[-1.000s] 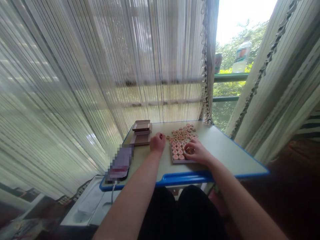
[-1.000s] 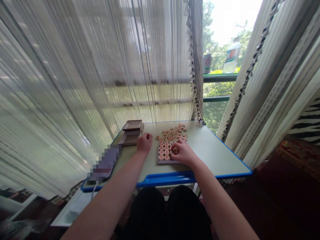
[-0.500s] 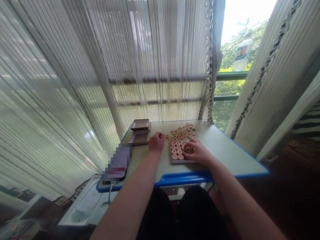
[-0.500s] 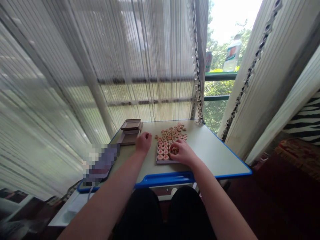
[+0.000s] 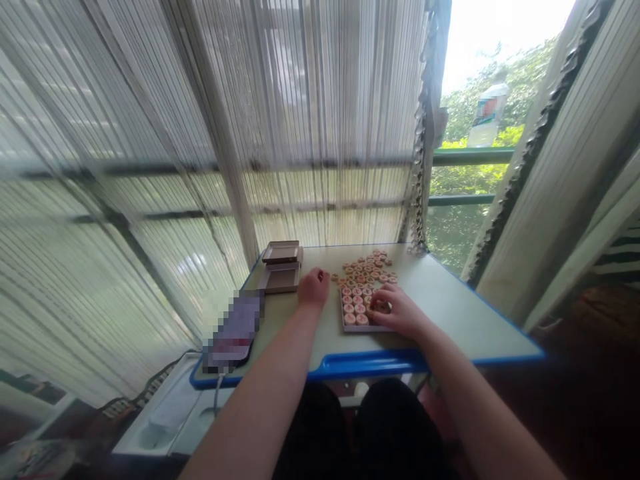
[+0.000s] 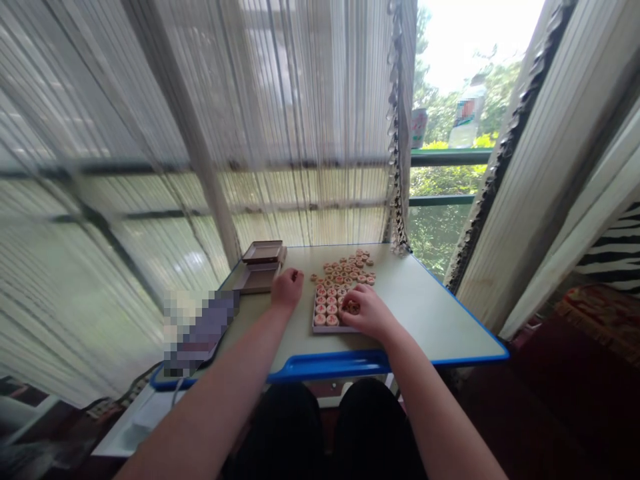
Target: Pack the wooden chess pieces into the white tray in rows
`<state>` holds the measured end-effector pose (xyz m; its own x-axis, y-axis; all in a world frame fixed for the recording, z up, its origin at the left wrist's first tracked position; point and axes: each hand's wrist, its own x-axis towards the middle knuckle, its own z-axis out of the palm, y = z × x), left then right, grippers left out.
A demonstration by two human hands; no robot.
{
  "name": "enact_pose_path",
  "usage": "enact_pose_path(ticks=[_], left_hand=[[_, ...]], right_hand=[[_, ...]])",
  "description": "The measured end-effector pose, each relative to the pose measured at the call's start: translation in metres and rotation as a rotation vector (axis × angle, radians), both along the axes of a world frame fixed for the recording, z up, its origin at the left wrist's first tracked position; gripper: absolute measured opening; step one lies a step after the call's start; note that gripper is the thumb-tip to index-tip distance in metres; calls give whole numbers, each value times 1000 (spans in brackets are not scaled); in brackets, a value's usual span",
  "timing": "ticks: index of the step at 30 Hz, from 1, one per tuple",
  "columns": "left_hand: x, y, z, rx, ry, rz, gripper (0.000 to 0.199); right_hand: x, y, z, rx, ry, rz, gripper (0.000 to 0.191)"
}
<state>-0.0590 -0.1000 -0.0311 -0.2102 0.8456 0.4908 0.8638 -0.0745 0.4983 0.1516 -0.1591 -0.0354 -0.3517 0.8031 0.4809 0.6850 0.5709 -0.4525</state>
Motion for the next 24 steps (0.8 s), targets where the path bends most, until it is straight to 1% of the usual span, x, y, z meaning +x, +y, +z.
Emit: enact_pose_path(ticks=[3,6,8,10,12,15,19,24], left_hand=[[-1,3,-3,-63,12,-61,26],[-1,5,-6,-104,31,-173,23],[-2,6,-7,-66,65,-261,28],[-2,7,-7,-38,99,-336,37],[-2,8,-8,-93,115,-383,45],[-2,9,-11,-181,112,-396,44],[-2,9,-12,-155,90,-357,36],[-3,9,-12,-162,49,-343,33]], right_hand=[[1,-2,0,-8,9,11,16],[3,-4,1,-14,42,10,17],[3,-5,0,-15,62,11,16],[1,-6,0,-19,69,20,15],[-1,-7,-1,-23,72,26,15],[-2,-6,-2,-26,75,21,12],[-1,-4,-4,-18,84,5,9],[-1,-4,-4,9,121,4,12]])
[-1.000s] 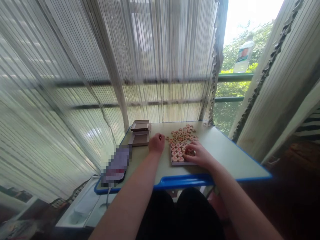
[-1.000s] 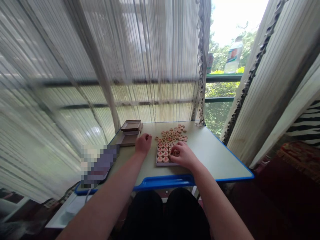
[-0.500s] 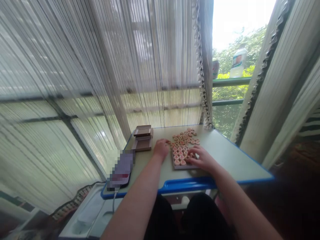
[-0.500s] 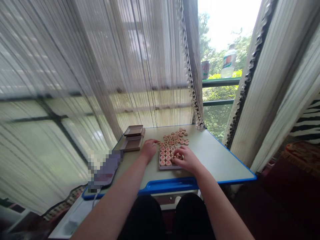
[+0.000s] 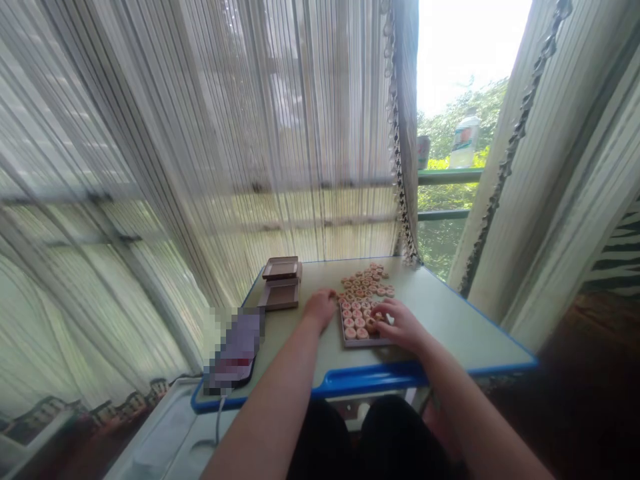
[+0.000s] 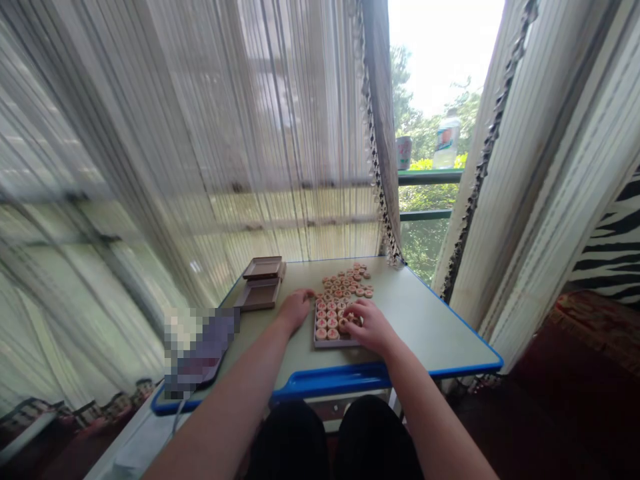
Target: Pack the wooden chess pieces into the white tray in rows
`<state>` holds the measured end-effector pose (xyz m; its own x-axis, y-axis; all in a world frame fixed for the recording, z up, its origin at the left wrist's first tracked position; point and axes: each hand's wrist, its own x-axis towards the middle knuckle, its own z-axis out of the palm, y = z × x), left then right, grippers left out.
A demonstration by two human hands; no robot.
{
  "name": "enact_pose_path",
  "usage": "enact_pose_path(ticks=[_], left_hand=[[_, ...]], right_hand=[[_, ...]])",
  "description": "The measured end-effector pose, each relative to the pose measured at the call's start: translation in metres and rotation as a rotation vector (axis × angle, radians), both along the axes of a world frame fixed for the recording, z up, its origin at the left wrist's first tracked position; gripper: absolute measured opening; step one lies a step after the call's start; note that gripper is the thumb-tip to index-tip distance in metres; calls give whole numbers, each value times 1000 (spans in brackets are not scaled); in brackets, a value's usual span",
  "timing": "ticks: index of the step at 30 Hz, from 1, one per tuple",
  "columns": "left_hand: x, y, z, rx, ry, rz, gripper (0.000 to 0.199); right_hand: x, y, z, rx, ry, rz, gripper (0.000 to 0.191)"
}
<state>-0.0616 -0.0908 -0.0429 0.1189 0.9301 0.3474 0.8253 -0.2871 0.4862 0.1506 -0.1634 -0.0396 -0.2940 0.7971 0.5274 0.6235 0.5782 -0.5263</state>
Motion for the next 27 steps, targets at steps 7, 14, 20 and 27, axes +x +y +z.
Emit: enact_pose_path(ticks=[7,14,20,27], left_hand=[[5,1,5,89,-104,106,31],[27,38,30,242,-27,76,28],[24,70,22,199,1,-141,25],[25,72,13,180,34,-136,24]], right_hand=[[-14,18,24,-122,65,6,20],[-23,103,36,-128,-131,-70,22],[0,141,1,63,-184,-210,22],[-7,130,1,52,-392,-224,24]])
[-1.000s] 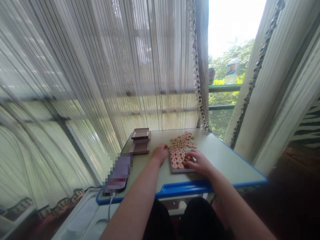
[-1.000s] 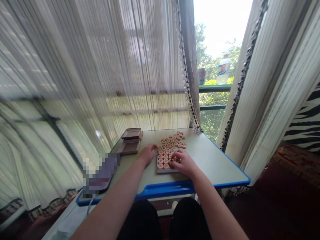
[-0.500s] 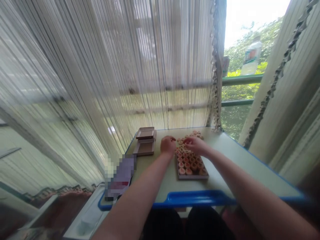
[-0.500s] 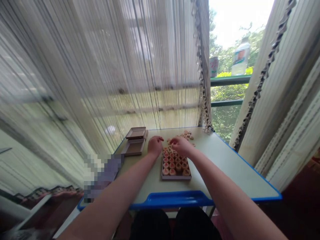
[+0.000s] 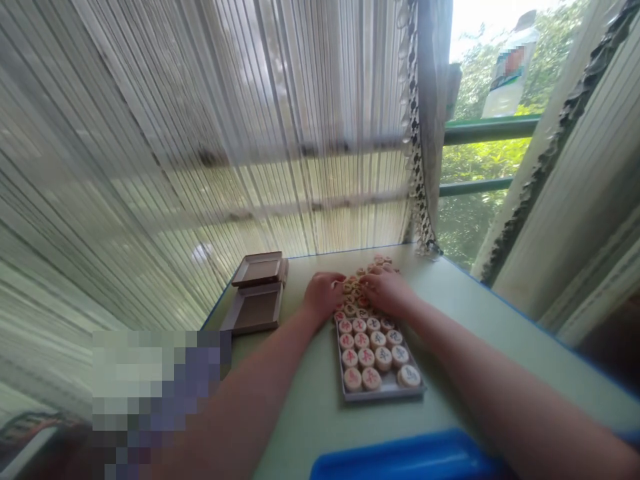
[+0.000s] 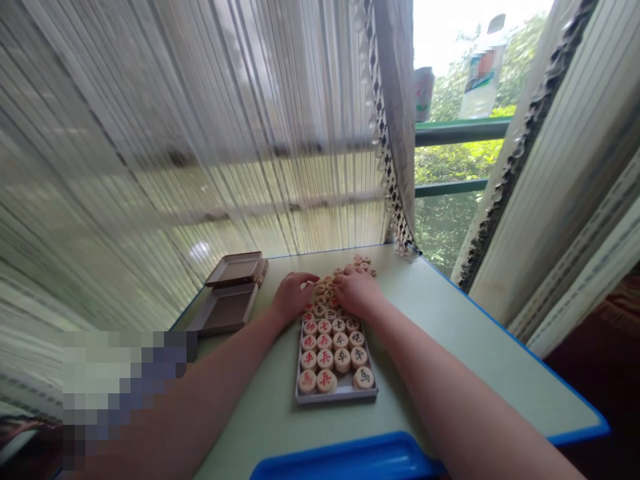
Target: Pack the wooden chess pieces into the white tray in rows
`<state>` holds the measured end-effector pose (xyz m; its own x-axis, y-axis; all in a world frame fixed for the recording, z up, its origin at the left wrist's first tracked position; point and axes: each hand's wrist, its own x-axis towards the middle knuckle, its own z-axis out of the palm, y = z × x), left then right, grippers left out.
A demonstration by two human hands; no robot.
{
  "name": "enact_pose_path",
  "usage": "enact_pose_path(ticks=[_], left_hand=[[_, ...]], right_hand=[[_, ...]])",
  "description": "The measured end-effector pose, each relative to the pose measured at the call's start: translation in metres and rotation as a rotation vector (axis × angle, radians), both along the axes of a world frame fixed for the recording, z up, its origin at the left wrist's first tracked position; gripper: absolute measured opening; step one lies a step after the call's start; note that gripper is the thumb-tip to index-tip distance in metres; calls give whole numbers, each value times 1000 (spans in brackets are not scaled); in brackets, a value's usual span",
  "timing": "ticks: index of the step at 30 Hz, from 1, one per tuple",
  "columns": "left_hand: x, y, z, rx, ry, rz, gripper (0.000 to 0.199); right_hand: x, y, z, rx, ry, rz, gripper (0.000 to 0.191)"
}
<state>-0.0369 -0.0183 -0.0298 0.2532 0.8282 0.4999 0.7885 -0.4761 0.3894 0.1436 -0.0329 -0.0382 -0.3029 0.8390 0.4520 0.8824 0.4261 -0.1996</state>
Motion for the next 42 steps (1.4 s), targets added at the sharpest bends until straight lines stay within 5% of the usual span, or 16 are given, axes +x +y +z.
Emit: enact_pose_path(ticks=[9,17,30,42], left_hand=[[5,-7,-3,33,208,-77,24],[-1,-1,0,-208,100,-56,23],[2,10,-8,-226,73,-25,36],[-5,2,-2,-263,-82,60,21]], right_hand=[[7,3,-2,-44,-33,33,25],[7,0,4,-38,-11,-9,26],[-2,-7,11,27,37,91,39],[-2,-15,17,143,45,121,39]])
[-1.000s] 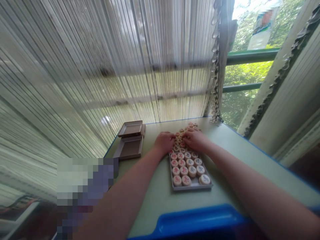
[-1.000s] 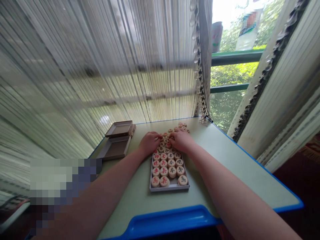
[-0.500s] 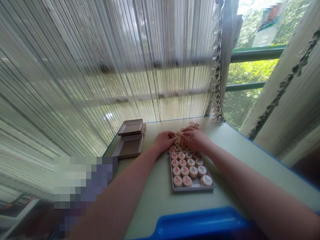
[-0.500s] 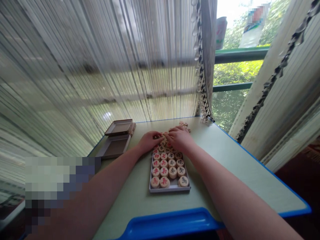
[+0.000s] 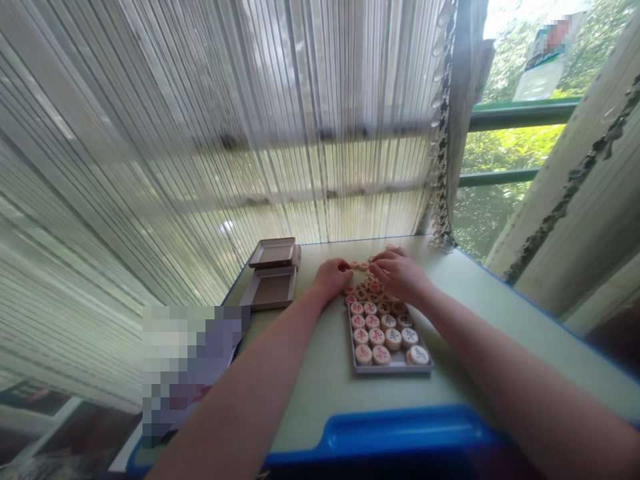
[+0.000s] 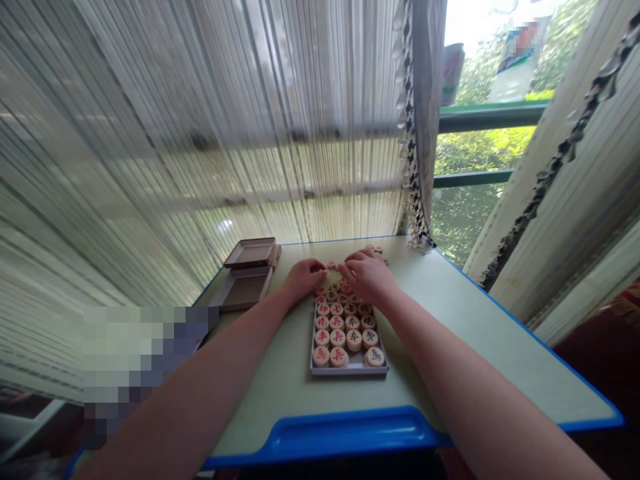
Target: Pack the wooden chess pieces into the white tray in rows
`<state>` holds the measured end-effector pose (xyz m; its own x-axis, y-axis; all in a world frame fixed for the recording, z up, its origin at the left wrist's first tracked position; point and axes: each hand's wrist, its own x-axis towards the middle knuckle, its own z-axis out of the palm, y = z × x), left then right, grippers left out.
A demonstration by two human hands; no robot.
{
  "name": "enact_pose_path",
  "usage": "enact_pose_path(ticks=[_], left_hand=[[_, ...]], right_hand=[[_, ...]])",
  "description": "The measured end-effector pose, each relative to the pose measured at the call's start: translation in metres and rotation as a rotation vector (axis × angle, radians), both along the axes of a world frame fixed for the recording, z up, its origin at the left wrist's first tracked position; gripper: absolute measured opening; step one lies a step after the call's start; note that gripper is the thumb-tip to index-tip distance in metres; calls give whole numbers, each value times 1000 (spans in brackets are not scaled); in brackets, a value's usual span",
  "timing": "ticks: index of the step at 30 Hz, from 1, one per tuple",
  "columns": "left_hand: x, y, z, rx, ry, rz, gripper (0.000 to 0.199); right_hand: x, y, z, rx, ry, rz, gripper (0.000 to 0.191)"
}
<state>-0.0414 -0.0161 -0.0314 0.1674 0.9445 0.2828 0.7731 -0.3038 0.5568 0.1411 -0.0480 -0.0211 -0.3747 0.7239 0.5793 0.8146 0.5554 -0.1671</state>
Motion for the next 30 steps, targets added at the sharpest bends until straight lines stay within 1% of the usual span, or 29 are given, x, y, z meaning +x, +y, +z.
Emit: enact_pose_path(ticks=[6,11,13,15,17,19,22,24,26,30], left_hand=[[-4,-1,0,100,119,-15,20],[-4,-1,-1,70,126,-76,33],[-4,-1,-2,71,145,-116,35],[-3,0,-3,87,126,-140,31],[-2,0,-3,116,44,-128,28],[0,-1,-2,174,-79,-93,26],[2,-6,2,321,-222,-53,22],[4,-13,6,426,-226,-70,17],[7,-20,9,508,-188,-113,13],[13,-30,12,598,-112,-183,13]], right_hand=[[1,-3,4,9,33,-20,38],[2,-5,5,3,27,-56,38],[3,-7,7,10,43,-70,38],[5,-8,10,23,69,-81,38],[6,-9,12,37,93,-94,37],[7,-10,13,14,126,-109,31],[4,-13,15,-108,236,-116,28],[2,-15,15,-187,336,-93,27],[-1,-16,15,-234,427,-49,24],[-6,-15,13,-295,518,23,24]])
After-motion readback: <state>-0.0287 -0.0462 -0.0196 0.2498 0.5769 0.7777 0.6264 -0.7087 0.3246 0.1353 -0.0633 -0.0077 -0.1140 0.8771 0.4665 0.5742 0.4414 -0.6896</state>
